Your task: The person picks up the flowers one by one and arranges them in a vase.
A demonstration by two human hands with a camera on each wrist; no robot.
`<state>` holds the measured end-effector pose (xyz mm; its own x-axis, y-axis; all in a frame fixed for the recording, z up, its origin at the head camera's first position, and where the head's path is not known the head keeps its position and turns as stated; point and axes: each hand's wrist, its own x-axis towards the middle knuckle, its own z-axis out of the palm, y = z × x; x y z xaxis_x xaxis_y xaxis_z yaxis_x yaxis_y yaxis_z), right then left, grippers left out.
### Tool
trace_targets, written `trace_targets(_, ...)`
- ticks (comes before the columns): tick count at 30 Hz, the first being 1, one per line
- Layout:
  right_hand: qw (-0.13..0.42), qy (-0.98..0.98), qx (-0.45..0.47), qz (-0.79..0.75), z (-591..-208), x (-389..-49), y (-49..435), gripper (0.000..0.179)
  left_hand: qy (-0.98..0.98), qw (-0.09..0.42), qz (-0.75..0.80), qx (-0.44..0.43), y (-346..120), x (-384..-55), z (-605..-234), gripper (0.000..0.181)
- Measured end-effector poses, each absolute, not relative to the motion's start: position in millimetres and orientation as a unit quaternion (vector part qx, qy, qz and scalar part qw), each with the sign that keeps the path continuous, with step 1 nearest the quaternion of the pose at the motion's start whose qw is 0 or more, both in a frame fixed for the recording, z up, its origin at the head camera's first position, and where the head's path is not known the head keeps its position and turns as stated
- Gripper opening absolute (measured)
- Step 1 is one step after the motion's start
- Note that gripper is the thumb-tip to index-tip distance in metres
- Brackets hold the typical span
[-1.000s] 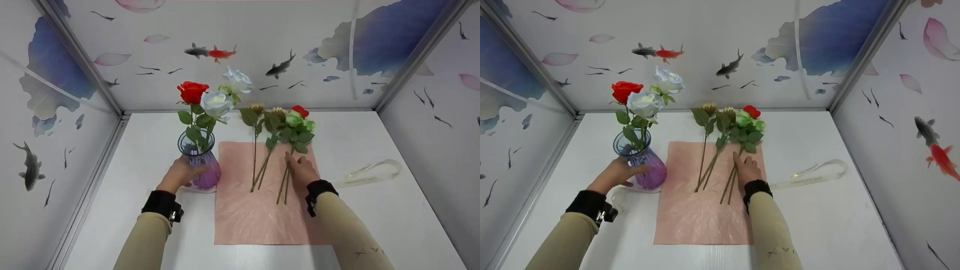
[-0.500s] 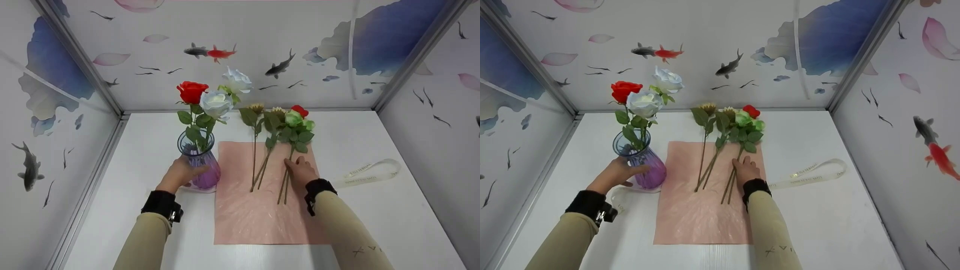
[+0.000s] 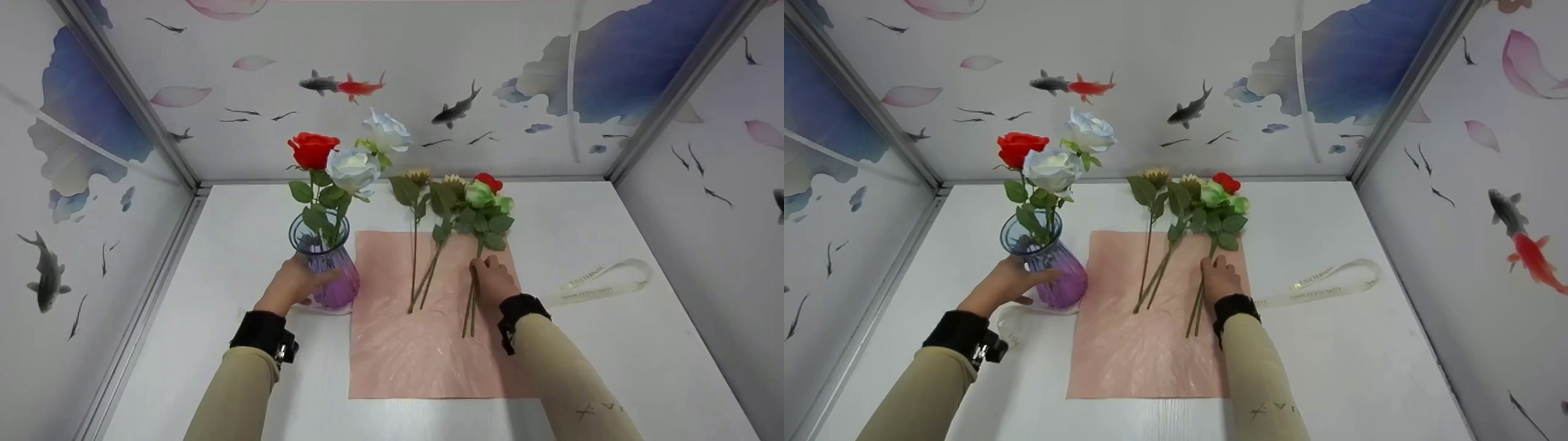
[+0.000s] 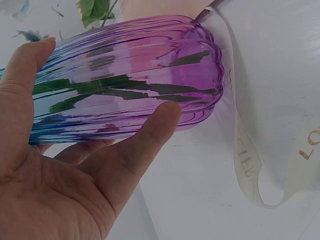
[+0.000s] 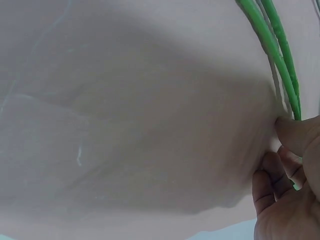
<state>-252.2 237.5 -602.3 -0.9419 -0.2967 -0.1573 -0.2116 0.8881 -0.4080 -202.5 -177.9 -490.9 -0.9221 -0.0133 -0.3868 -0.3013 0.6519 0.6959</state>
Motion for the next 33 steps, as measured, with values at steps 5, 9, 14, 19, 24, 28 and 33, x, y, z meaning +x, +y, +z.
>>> trace_targets(5,0.098,0.965,-0.13,-0.207,-601,-250,237,0.028,0.891,0.175,0.41,-0.088,-178,-202,-491,0.093)
trace_targets(9,0.082,0.965,-0.129,-0.212,-600,-247,235,0.025,0.887,0.179,0.416,-0.095,-178,-202,-491,0.097)
trace_targets(14,0.045,0.968,-0.13,-0.209,-604,-246,234,0.02,0.885,0.182,0.415,-0.103,-177,-201,-490,0.098)
trace_targets(19,0.015,0.967,-0.121,-0.224,-605,-245,233,0.022,0.887,0.18,0.413,-0.101,-176,-201,-490,0.096)
trace_targets(24,-0.009,0.963,-0.13,-0.237,-604,-245,235,0.022,0.886,0.179,0.416,-0.098,-176,-202,-491,0.089)
trace_targets(28,-0.027,0.956,-0.126,-0.264,-600,-243,236,0.025,0.886,0.179,0.417,-0.096,-175,-202,-490,0.087)
trace_targets(33,-0.051,0.939,-0.09,-0.327,-592,-243,234,0.029,0.885,0.182,0.416,-0.101,-176,-202,-489,0.089)
